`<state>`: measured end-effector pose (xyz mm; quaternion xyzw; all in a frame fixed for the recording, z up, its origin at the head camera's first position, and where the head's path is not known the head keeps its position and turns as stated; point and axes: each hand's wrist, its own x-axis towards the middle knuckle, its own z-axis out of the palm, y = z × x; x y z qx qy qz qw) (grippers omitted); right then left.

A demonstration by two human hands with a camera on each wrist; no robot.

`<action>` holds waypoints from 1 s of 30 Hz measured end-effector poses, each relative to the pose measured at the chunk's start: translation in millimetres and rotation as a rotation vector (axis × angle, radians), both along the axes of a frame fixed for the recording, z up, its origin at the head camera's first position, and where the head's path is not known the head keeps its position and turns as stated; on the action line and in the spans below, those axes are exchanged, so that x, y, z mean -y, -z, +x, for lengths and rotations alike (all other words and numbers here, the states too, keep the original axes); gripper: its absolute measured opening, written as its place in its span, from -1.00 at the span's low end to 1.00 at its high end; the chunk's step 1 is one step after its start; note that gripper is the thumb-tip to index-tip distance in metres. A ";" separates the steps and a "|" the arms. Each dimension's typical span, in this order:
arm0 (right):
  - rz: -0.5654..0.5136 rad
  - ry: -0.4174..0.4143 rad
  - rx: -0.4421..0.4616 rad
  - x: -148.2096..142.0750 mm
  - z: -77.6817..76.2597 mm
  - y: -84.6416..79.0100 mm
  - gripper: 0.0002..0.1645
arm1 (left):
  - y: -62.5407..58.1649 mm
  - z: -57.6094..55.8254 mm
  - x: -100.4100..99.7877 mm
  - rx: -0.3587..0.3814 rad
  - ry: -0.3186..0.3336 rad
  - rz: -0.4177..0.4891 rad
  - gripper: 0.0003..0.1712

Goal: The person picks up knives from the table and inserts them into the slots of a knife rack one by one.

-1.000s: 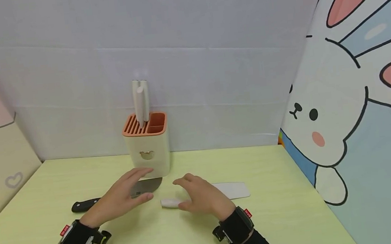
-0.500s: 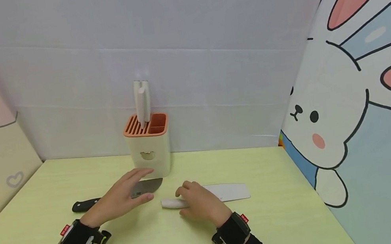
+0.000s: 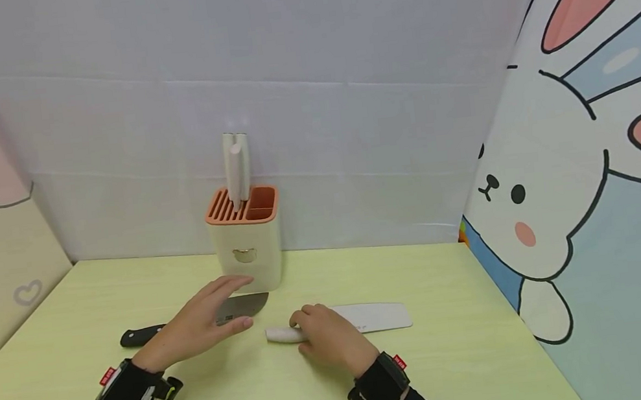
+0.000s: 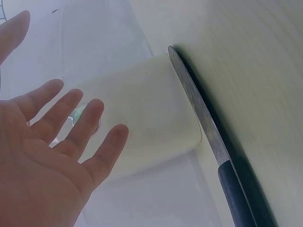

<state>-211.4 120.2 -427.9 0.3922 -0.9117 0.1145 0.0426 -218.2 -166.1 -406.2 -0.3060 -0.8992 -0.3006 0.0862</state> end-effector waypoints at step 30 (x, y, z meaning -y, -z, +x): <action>-0.018 -0.034 -0.023 -4.5 -0.2 -6.6 -0.72 | 1.8 -2.5 2.5 -0.027 -0.014 -0.009 -0.26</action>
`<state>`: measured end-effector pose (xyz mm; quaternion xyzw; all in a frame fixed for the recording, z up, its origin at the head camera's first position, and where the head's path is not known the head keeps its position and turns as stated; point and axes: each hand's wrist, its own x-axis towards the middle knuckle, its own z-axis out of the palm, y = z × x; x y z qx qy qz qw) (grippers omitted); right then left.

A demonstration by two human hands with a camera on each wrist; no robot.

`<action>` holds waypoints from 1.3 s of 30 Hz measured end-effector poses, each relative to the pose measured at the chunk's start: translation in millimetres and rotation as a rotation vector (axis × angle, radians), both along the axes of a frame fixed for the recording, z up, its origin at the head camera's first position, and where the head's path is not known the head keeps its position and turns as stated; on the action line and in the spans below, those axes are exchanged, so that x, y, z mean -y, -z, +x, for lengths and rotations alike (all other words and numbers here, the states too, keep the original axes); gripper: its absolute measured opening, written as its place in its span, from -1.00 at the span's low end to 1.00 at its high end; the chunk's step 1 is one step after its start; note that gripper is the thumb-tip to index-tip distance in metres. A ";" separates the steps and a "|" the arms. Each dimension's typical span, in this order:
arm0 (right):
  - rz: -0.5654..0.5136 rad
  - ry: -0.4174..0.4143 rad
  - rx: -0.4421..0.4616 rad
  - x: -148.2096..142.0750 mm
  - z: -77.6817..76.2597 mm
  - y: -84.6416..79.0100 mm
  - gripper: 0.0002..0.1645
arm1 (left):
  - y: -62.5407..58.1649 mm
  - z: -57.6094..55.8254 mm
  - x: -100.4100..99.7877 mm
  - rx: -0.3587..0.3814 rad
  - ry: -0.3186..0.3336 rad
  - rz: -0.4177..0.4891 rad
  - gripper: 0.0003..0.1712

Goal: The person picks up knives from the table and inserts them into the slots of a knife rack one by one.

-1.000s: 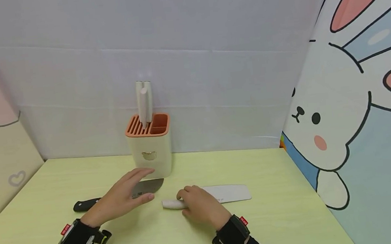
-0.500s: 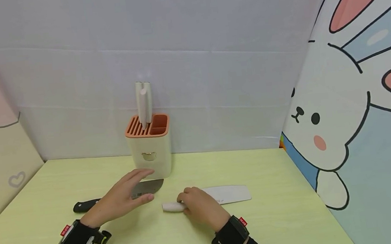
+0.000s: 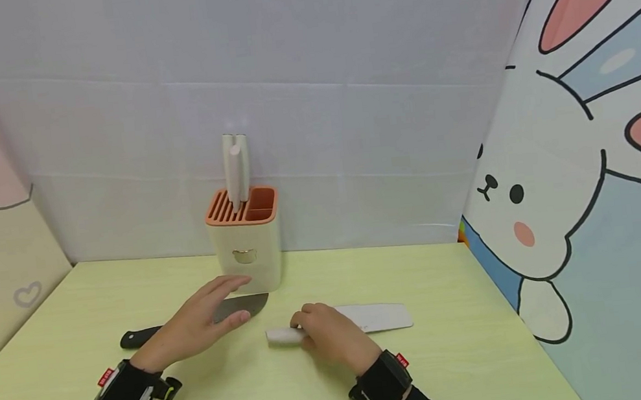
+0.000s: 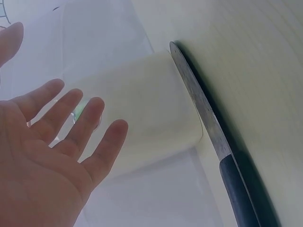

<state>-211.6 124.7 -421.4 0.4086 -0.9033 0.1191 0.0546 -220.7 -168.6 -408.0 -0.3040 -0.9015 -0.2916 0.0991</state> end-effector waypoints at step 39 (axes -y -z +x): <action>-0.357 0.029 -0.062 -24.5 6.5 -60.0 -0.59 | 2.0 0.0 -1.0 -0.013 0.027 0.018 -0.28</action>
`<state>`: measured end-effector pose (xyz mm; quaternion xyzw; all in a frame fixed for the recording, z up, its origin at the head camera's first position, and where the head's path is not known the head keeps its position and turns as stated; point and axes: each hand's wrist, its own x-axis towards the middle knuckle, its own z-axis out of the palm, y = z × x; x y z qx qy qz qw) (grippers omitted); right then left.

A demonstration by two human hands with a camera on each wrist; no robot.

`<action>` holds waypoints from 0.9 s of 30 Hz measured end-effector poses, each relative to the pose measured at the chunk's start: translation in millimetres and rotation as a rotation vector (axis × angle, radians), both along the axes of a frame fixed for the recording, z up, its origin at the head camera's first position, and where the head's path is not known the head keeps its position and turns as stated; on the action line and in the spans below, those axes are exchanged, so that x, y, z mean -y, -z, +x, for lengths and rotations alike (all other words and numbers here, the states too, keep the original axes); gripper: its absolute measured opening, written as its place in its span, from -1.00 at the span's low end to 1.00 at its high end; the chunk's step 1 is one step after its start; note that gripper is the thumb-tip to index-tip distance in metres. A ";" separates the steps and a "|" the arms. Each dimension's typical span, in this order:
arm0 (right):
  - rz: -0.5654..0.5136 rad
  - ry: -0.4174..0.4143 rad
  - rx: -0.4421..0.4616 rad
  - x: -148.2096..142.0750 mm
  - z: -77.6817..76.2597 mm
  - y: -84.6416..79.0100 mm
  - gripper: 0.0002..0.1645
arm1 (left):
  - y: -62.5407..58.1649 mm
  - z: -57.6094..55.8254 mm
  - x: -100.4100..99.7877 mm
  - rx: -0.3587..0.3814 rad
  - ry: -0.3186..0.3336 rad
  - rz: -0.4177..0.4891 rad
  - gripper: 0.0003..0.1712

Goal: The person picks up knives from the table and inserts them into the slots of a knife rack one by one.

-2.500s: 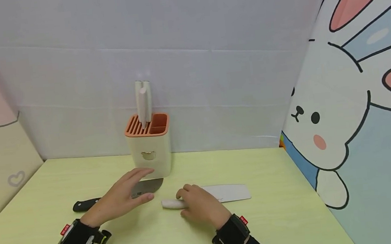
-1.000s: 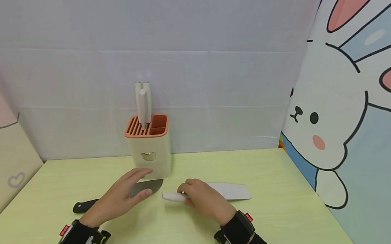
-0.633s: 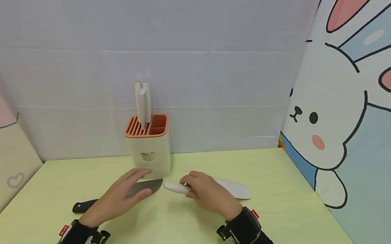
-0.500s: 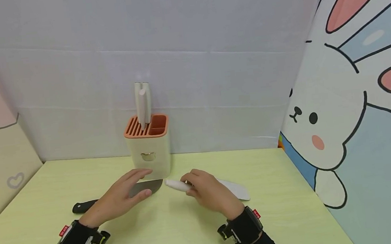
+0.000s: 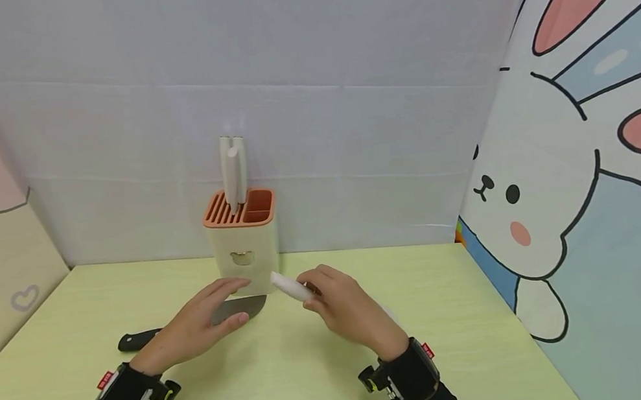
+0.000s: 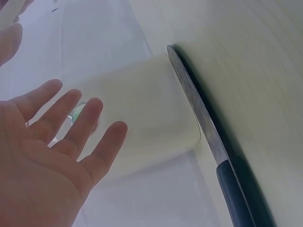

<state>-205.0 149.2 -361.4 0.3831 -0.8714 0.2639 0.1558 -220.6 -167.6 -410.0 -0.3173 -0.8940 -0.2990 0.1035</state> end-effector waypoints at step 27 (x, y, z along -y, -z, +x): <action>-0.417 0.065 -0.017 -0.8 14.4 -21.5 -0.48 | -2.1 1.7 -0.7 -0.034 0.013 0.012 -0.30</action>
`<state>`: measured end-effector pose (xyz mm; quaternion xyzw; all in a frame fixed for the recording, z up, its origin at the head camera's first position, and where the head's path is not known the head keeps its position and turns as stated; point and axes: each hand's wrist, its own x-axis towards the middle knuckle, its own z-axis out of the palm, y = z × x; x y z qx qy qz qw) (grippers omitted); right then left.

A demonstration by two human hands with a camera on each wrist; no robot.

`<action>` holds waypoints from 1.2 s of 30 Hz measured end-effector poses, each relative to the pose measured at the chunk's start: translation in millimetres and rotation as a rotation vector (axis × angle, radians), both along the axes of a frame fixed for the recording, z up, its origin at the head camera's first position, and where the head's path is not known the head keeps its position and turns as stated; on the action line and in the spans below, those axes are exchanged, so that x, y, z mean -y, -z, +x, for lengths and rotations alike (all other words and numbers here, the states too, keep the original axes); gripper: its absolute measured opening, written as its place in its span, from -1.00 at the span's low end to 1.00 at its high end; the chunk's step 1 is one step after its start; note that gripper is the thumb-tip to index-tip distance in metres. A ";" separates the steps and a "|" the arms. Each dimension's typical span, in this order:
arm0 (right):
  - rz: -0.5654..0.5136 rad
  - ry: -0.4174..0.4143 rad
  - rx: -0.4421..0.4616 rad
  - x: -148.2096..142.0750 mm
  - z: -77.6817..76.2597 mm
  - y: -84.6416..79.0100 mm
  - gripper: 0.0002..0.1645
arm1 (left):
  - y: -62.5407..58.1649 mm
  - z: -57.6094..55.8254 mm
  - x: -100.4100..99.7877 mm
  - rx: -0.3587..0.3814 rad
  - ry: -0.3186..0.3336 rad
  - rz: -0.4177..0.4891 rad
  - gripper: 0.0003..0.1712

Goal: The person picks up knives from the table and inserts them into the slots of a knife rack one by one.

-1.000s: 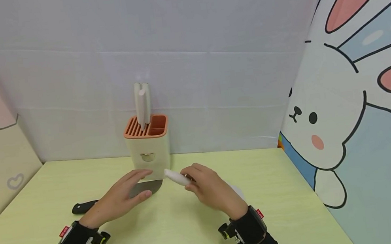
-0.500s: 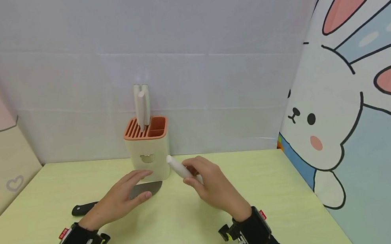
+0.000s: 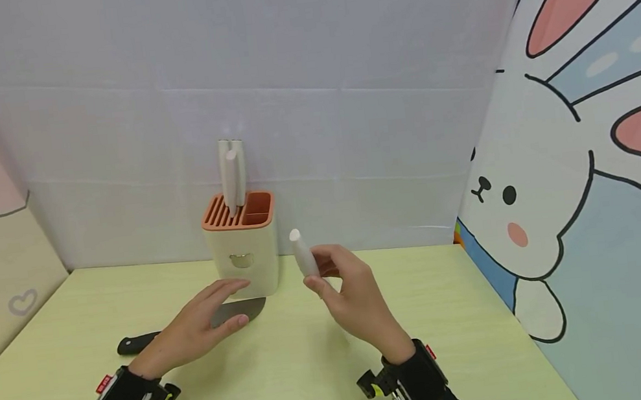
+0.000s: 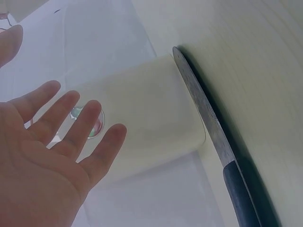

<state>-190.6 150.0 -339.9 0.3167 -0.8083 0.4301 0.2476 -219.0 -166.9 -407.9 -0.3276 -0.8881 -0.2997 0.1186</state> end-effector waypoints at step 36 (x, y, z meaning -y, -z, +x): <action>-0.266 -0.109 0.121 15.6 14.8 2.4 -0.52 | -30.3 2.3 -44.4 0.197 0.038 0.508 -0.32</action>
